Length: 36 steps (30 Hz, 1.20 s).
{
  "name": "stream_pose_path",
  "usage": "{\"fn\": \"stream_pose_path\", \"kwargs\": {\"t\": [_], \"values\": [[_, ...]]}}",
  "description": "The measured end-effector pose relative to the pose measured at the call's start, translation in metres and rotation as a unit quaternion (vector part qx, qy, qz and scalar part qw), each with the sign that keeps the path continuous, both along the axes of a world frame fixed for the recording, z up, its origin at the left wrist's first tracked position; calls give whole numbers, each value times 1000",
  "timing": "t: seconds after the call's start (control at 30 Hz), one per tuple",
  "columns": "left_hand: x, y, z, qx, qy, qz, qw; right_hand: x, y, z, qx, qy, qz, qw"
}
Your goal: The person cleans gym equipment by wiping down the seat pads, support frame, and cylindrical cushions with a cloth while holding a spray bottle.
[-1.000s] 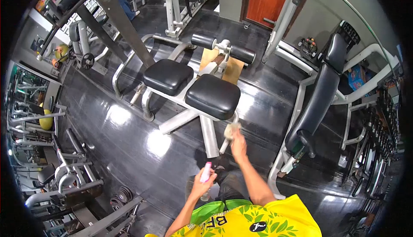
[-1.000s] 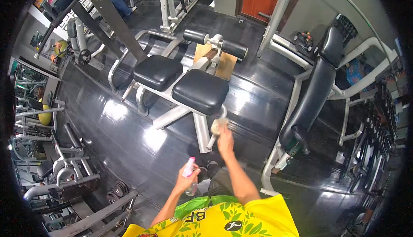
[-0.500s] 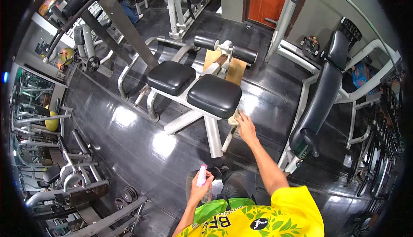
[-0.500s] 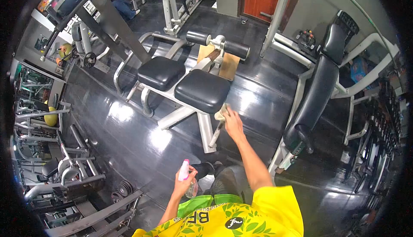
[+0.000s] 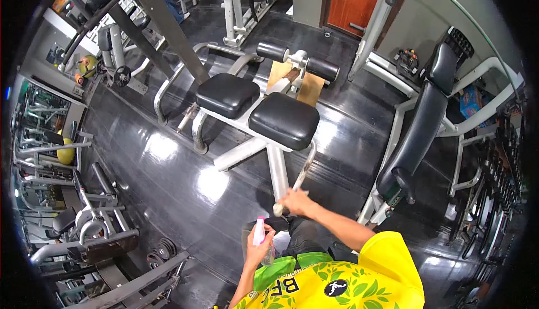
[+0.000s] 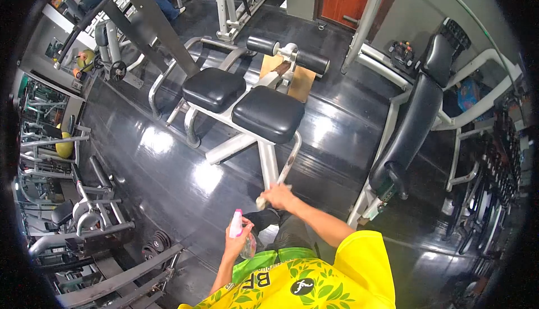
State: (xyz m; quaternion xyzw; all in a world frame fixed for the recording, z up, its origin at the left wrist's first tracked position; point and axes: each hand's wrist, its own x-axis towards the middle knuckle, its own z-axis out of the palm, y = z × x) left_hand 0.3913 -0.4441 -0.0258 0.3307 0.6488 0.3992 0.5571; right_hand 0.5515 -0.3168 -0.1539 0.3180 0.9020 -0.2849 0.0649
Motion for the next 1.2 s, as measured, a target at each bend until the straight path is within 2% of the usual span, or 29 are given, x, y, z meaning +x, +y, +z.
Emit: {"fn": "stream_pose_path", "kwargs": {"t": [0.07,0.13,0.2,0.27,0.33,0.37,0.43,0.47,0.53,0.67,0.83,0.9,0.93,1.0,1.07,1.1,1.13,1.17,1.2], "values": [[-1,0,-5,5,3,5,1000,1,-16,-14,-234,90,-26,968],[-1,3,-2,-1,6,-5,1000,13,-8,3,-248,89,-33,964],[-2,1,-2,-6,-9,-2,1000,37,12,23,-144,174,-177,958],[-3,-2,-5,-3,-14,-3,1000,58,44,9,37,268,-245,931],[-3,-3,-8,4,-19,-3,1000,64,71,-4,118,181,-351,911],[-4,-3,-8,6,-23,-6,1000,61,73,-12,119,180,-352,911],[-4,-4,-8,8,-26,-14,1000,45,75,-24,139,104,-396,902],[-5,-3,-7,5,-22,-19,1000,36,71,-25,138,105,-399,900],[-5,-1,-5,3,-18,-25,1000,20,58,-26,151,0,-391,908],[-9,3,-4,2,-17,-20,1000,-6,-10,-17,150,-2,-363,920],[-12,6,-2,0,-29,-6,1000,-5,-65,-2,95,56,-280,954],[-14,5,-4,-1,-33,-3,999,15,-64,7,-70,150,-235,958],[-14,6,-2,-2,-33,-3,999,25,-58,4,-74,150,-263,950],[-14,7,2,-19,-32,8,999,52,-32,-22,37,313,-325,891],[-17,1,-9,-9,-25,-2,1000,68,9,-27,30,340,-541,768],[-18,-1,-13,3,-17,-12,1000,74,38,-42,53,370,-599,709],[-17,-1,-12,1,-16,-13,1000,77,67,-36,55,349,-651,672],[-16,-1,-10,-4,-21,-17,1000,82,94,-61,91,345,-662,659],[-14,-1,-7,-9,-25,-22,999,81,112,-55,10,335,-662,670]]}}
